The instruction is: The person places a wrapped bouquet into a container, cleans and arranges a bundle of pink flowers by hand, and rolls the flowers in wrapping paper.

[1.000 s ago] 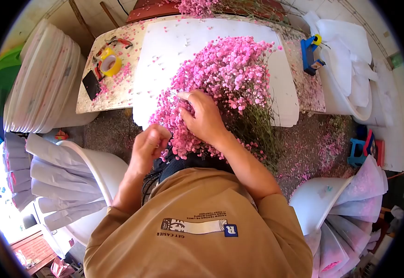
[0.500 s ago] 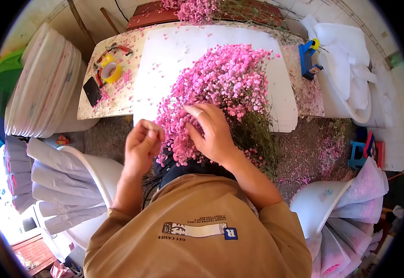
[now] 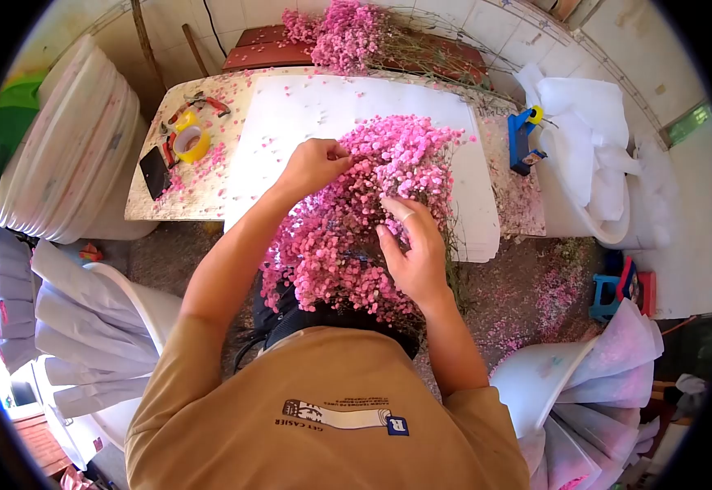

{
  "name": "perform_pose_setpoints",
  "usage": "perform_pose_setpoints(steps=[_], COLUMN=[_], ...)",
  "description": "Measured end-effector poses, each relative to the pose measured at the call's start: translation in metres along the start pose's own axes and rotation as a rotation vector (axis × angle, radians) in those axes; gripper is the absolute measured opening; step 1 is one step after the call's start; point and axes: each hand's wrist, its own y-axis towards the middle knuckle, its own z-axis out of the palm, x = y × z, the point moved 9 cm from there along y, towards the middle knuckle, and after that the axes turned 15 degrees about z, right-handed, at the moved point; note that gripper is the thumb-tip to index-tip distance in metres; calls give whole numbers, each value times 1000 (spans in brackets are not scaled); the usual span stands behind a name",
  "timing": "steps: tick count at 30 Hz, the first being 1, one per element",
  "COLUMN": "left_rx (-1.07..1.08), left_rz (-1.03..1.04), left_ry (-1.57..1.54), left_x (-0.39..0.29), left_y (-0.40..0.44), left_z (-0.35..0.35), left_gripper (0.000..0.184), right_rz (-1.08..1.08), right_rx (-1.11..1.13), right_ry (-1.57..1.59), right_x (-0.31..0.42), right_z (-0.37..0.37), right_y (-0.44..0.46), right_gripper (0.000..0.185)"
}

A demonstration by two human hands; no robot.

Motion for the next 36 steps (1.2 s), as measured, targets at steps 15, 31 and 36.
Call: perform_pose_setpoints(steps=[15, 31, 36], left_rx=[-88, -87, -115], left_rz=[-370, -13, 247], left_ry=[-918, -21, 403], left_x=[21, 18, -14], left_y=[-2, -12, -29], left_z=[9, -12, -36], left_gripper=[25, 17, 20], right_rz=[177, 185, 211], right_rx=[-49, -190, -70], right_ry=[224, 34, -121], right_x=[-50, -60, -55], right_z=[-17, -46, -23], right_y=[5, 4, 1], right_gripper=[28, 57, 73])
